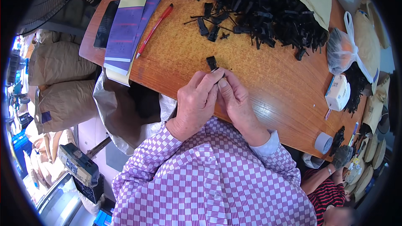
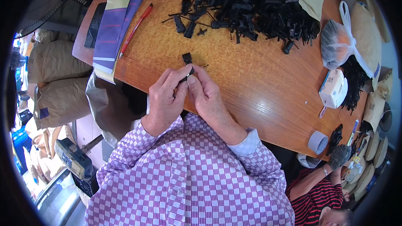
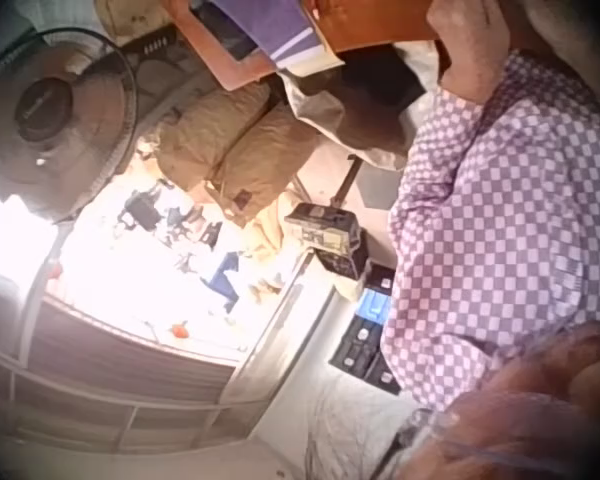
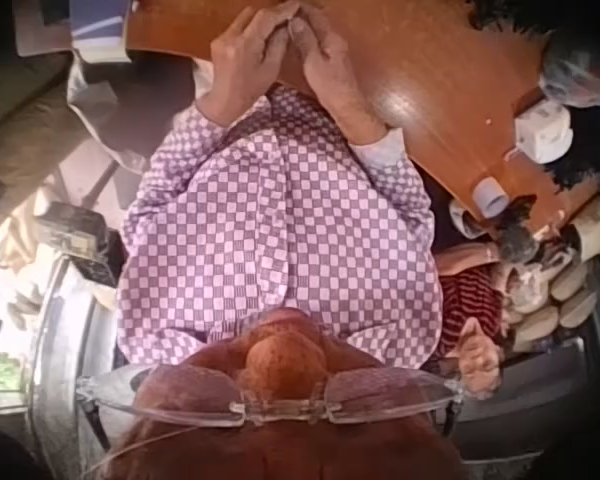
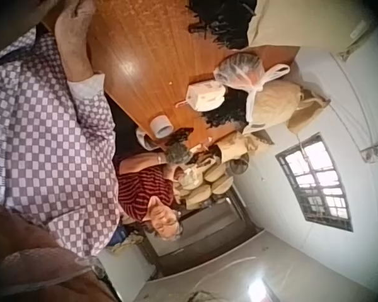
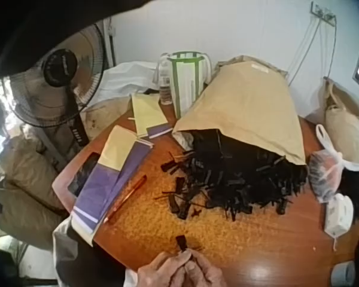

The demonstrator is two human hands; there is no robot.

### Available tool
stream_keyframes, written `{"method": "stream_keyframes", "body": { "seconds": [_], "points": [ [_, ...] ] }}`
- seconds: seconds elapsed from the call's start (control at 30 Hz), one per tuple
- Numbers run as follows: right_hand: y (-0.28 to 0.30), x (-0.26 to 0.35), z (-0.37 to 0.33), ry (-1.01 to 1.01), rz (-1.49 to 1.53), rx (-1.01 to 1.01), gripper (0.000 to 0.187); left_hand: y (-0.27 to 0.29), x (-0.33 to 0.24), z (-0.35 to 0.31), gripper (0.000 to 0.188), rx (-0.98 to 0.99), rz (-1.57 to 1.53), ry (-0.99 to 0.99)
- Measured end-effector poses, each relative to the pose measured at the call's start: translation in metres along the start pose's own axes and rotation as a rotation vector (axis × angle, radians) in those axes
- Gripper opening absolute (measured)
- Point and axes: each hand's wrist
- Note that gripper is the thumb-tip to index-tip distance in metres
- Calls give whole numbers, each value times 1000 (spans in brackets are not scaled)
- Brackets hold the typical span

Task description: Assembling small black plastic components by hand at a workbench.

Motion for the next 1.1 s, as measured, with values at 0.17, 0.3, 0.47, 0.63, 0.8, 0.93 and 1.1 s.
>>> {"method": "stream_keyframes", "body": {
  "seconds": [0.17,0.3,0.47,0.63,0.8,0.93,1.1],
  "points": [
    [12,4,3,-21,95,-41,29,-8,-2,6,28,39,-34,12],
    [34,8,2,143,-149,81,26,-18,-1,4,28,-24,-501,184],
    [40,18,-7,108,-1,112,19,8,-17,15,32,181,-797,393],
    [41,20,-6,152,151,143,15,11,-18,11,32,194,-981,537],
    [42,23,0,70,235,203,14,16,-19,10,33,287,-943,498],
    [36,26,2,-62,259,206,9,21,-16,6,32,356,-869,491],
    [40,22,7,-180,295,317,6,29,-11,4,30,384,-911,509]
  ]
}}
Point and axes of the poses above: each hand's wrist, its own z-axis towards the middle knuckle, its own y-axis out of the back of the hand, x = y × z, and after that the axes turned 2 degrees about y, right-handed
